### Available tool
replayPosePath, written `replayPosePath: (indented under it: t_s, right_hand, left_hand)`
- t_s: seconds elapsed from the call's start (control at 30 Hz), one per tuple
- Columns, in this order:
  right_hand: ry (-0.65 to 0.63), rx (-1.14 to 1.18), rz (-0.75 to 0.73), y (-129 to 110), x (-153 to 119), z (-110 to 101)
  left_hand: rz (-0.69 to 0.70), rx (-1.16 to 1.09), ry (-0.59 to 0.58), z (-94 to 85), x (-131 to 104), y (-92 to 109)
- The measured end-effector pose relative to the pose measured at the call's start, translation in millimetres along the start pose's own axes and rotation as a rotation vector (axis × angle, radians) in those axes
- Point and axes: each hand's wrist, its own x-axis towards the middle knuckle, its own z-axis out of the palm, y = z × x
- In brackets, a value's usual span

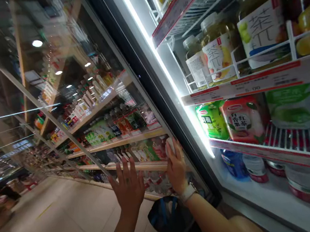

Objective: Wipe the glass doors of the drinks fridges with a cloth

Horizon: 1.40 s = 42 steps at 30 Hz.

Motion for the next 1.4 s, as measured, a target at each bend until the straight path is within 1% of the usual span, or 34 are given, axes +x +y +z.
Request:
replayPosePath:
  t_s: [0.07, 0.2, 0.27, 0.3, 0.37, 0.5, 0.57, 0.63, 0.7, 0.83, 0.9, 0.97, 1.03, 1.07, 1.17, 1.23, 1.3, 1.4]
  right_hand:
    - [-0.034, 0.016, -0.022, -12.7, -11.7, 6.9]
    - [-0.180, 0.052, -0.229, -42.6, -42.7, 21.1]
    - [-0.213, 0.049, -0.307, -46.0, -48.3, 22.8]
    - [-0.217, 0.038, -0.318, -43.5, -46.9, 21.6]
    - [-0.198, 0.005, -0.281, -31.6, -37.1, 15.9]
    - [-0.060, -0.013, -0.079, -2.1, -10.6, -0.6]
    - [-0.029, 0.004, -0.004, 3.6, -6.3, -4.5]
    - [-0.033, 0.016, 0.026, -0.2, -11.5, -2.6]
    - [-0.062, 0.025, 0.004, -11.4, -23.9, 4.0]
    - [-0.185, 0.051, -0.147, -35.2, -49.6, 17.7]
    - [-0.214, 0.056, -0.215, -39.1, -52.7, 19.3]
    - [-0.225, 0.052, -0.250, -35.7, -47.0, 16.2]
    - [-0.209, 0.031, -0.227, -26.4, -34.9, 9.5]
    - [-0.186, 0.017, -0.191, -20.4, -27.8, 5.5]
    - [-0.077, -0.014, -0.033, -2.6, -8.4, -5.4]
    - [-0.033, -0.017, 0.044, 4.2, -1.8, -8.0]
    - [-0.016, -0.022, 0.076, 2.8, -3.2, -4.7]
    - [-0.038, -0.021, 0.036, -15.3, -19.7, 8.6]
  left_hand:
    - [0.004, 0.010, -0.012, 0.0, -0.2, 0.1]
    - [0.000, -0.001, -0.041, 2.3, -3.3, -1.6]
    - [0.003, -0.011, -0.032, 2.9, -4.4, -2.1]
    - [0.002, -0.016, -0.024, 2.8, -4.5, -2.0]
    - [-0.002, -0.027, -0.008, 2.2, -4.1, -1.6]
    - [-0.009, -0.052, 0.002, 1.0, -3.1, -0.5]
    - [-0.009, -0.069, -0.006, 1.3, -3.0, -0.3]
    - [-0.011, -0.079, -0.014, 1.9, -3.1, -0.2]
    - [-0.013, -0.079, -0.015, 2.4, -3.2, -0.3]
    - [-0.007, -0.062, -0.009, 2.1, -3.1, -0.8]
    - [-0.004, -0.056, -0.012, 1.4, -2.8, -0.9]
    - [-0.004, -0.060, -0.010, 0.4, -2.2, -0.9]
    - [-0.003, -0.062, 0.005, -0.4, -1.6, -0.8]
    - [0.000, -0.060, 0.014, -0.6, -1.4, -0.7]
    - [0.000, -0.070, 0.023, -0.3, -1.3, -0.3]
    - [-0.014, -0.083, 0.010, 0.6, -1.9, -0.1]
    - [-0.022, -0.082, -0.006, 1.3, -2.8, -0.2]
    - [-0.013, -0.060, -0.032, 2.0, -4.5, -0.9]
